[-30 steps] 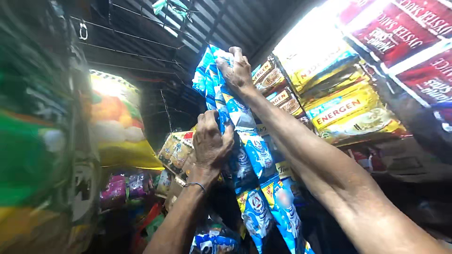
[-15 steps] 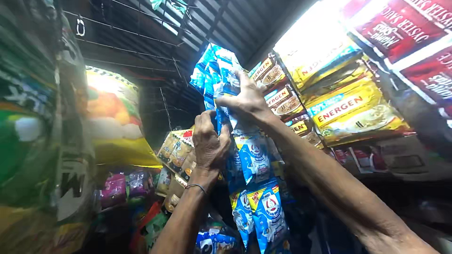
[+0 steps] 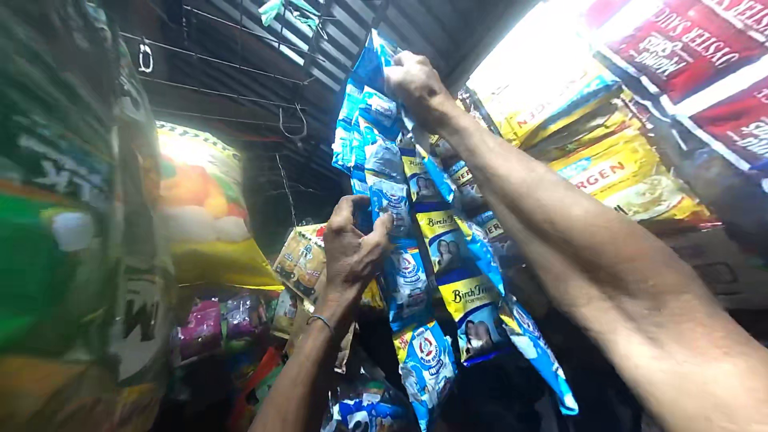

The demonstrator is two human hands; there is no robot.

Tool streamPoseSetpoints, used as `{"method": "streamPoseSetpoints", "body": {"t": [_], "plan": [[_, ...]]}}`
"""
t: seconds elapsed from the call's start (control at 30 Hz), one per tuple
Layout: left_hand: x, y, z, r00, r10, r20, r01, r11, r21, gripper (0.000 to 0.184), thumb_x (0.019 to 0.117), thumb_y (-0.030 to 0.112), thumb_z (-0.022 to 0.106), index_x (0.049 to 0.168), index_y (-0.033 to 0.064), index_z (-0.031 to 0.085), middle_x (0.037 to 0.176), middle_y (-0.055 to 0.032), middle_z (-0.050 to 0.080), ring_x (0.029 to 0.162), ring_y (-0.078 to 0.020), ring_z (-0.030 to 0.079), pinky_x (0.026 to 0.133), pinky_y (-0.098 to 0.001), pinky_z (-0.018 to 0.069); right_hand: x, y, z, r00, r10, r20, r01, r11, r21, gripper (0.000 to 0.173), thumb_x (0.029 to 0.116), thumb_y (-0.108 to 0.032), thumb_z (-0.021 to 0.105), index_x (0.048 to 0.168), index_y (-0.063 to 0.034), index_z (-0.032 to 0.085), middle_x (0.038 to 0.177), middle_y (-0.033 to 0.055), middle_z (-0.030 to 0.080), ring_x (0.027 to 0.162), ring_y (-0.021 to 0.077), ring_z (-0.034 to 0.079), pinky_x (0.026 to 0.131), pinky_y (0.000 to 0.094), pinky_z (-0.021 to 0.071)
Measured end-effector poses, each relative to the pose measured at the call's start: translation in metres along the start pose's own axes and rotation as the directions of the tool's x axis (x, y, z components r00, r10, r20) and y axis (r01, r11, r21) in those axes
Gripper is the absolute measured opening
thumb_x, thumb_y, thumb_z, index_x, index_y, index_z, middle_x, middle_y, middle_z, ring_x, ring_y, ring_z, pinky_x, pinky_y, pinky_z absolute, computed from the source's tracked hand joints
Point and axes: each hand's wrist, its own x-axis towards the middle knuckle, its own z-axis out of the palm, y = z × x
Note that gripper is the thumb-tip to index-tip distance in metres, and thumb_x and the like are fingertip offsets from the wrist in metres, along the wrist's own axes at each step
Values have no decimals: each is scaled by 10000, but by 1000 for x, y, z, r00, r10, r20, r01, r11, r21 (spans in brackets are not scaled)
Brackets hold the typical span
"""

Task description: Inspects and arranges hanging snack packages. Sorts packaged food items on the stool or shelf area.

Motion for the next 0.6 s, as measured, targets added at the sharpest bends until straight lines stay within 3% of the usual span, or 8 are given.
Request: {"method": "streamPoseSetpoints", "body": {"t": [0.07,0.17,0.27,0.33,0.37,0.43,0.47,0.6], "plan": [[9,3,-11,992,-114,44,119,986,-121,374,987,379,652,1229,96,607,935,-74,649,698,-144,600,601,-333,523,6,3,-9,1000,5,4,-6,988,154,255,960,-162,539,1129,-30,678,1079,113,666,979,191,628,851,430,522],[55,7,-7,948,-309,-77,287,934,-213,508,1015,443,583,1329,48,519,982,-100,634,755,-154,590,651,-353,501,11,19,-12,1000,-3,22,-6,921,391,142,904,-130,507,938,-70,631,886,27,622,795,108,604,709,345,533],[101,-6,3,923,-384,-32,352,875,-332,554,1031,451,564,1415,57,501,1125,-157,644,910,-224,647,757,-420,554,4,21,-9,998,21,57,-42,918,395,201,916,-150,497,1023,-58,640,920,51,624,801,134,605,697,367,532],[118,-12,8,951,-307,19,290,876,-385,453,1026,415,586,1303,58,609,1035,-121,690,865,-193,689,762,-399,596,-3,13,-7,996,47,70,-67,942,329,256,936,-152,488,1101,-48,652,979,78,634,840,158,612,717,382,533],[124,-12,10,967,-255,3,240,902,-359,374,1022,378,604,1165,41,681,930,-92,710,787,-159,695,724,-370,602,-6,10,-8,996,36,77,-57,955,291,267,944,-157,484,1122,-44,648,1002,84,633,864,162,613,736,384,530],[131,-10,10,981,-173,-87,156,973,-169,296,1023,271,610,890,27,713,758,-47,651,668,-115,591,667,-356,502,-9,10,-11,995,-42,90,21,974,224,309,960,-152,481,1170,-1,651,1110,133,651,986,193,622,845,419,522],[133,-8,9,981,-146,-130,139,988,-60,301,1018,236,601,839,20,710,746,-66,644,681,-143,579,686,-400,481,-8,13,-10,993,-84,84,65,977,202,312,951,-155,481,1158,4,653,1117,135,653,1000,192,623,860,420,521],[140,-1,1,960,-165,-227,191,977,99,243,987,183,588,935,9,749,897,-157,711,865,-273,660,811,-525,487,7,11,-7,992,-113,60,98,972,214,247,951,-151,477,1061,-22,657,1026,91,640,928,157,614,801,384,521]]}}
